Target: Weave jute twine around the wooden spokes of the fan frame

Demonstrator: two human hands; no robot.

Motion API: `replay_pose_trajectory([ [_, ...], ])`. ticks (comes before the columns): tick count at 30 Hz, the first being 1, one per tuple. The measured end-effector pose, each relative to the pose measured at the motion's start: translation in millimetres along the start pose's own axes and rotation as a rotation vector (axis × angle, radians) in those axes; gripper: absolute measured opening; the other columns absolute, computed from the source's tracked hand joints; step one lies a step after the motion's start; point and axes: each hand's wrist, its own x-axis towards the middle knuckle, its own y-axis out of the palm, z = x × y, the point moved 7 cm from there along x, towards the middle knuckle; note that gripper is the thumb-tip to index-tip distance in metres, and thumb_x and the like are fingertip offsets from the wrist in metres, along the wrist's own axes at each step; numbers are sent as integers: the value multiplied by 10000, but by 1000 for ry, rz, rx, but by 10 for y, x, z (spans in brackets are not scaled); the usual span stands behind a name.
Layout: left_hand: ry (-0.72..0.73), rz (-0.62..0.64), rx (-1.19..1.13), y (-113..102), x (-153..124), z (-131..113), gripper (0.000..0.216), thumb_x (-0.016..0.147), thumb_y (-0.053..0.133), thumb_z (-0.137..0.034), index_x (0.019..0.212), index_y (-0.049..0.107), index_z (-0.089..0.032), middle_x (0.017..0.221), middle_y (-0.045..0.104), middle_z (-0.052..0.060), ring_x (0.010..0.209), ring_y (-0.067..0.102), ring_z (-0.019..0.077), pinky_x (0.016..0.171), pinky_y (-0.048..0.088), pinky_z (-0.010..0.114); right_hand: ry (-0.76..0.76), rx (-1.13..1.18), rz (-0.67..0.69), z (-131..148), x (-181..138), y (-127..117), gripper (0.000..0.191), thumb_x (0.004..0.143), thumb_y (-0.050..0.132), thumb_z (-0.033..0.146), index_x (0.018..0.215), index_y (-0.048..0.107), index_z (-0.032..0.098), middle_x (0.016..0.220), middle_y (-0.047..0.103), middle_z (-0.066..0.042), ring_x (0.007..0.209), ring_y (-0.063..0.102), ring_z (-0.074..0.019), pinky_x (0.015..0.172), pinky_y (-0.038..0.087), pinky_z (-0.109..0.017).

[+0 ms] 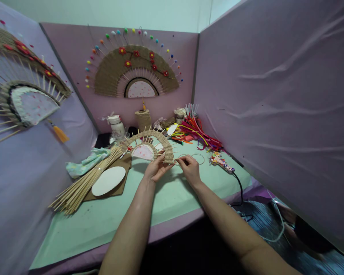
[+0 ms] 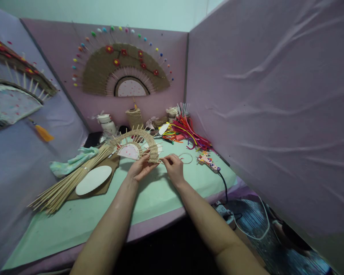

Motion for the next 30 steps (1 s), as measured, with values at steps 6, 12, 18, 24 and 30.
replay_pose_trajectory([
  [6, 42, -47, 15, -54, 28, -49, 321, 781, 599, -97, 1092, 582, -171, 927, 692, 76, 803, 671, 181, 779, 551, 374, -35, -6, 57, 26, 23, 13, 185, 848, 557, 318, 743, 632, 186, 705, 592, -21, 682, 539, -151, 647, 424, -281],
  [12, 96, -62, 41, -85, 41, -82, 324, 765, 612, -101, 1078, 581, -178, 899, 696, 55, 763, 676, 174, 783, 552, 398, -165, -50, 107, 57, 15, 26, 151, 892, 493, 266, 868, 624, 195, 795, 566, -39, 769, 541, -165, 711, 438, -300],
  [18, 116, -43, 3, -60, 32, -86, 290, 768, 614, -98, 1041, 593, -192, 892, 704, 41, 784, 673, 165, 844, 531, 423, -184, -81, 85, 84, 5, 13, 144, 901, 476, 245, 851, 602, 198, 796, 557, -40, 778, 536, -169, 716, 437, -307],
  [24, 119, -66, 2, -79, 31, -94, 285, 762, 625, -104, 1031, 592, -192, 893, 702, 38, 780, 674, 167, 844, 530, 434, -194, -42, 65, 189, -6, -25, 134, 885, 506, 260, 813, 600, 197, 764, 559, -33, 732, 525, -162, 676, 433, -301],
  [30, 57, -37, 83, -21, 13, -26, 351, 746, 653, -117, 1084, 587, -187, 887, 709, 64, 753, 678, 188, 725, 559, 375, -77, 1, -15, 59, 34, -88, 150, 851, 554, 302, 762, 597, 190, 750, 564, -29, 706, 525, -155, 639, 430, -283],
])
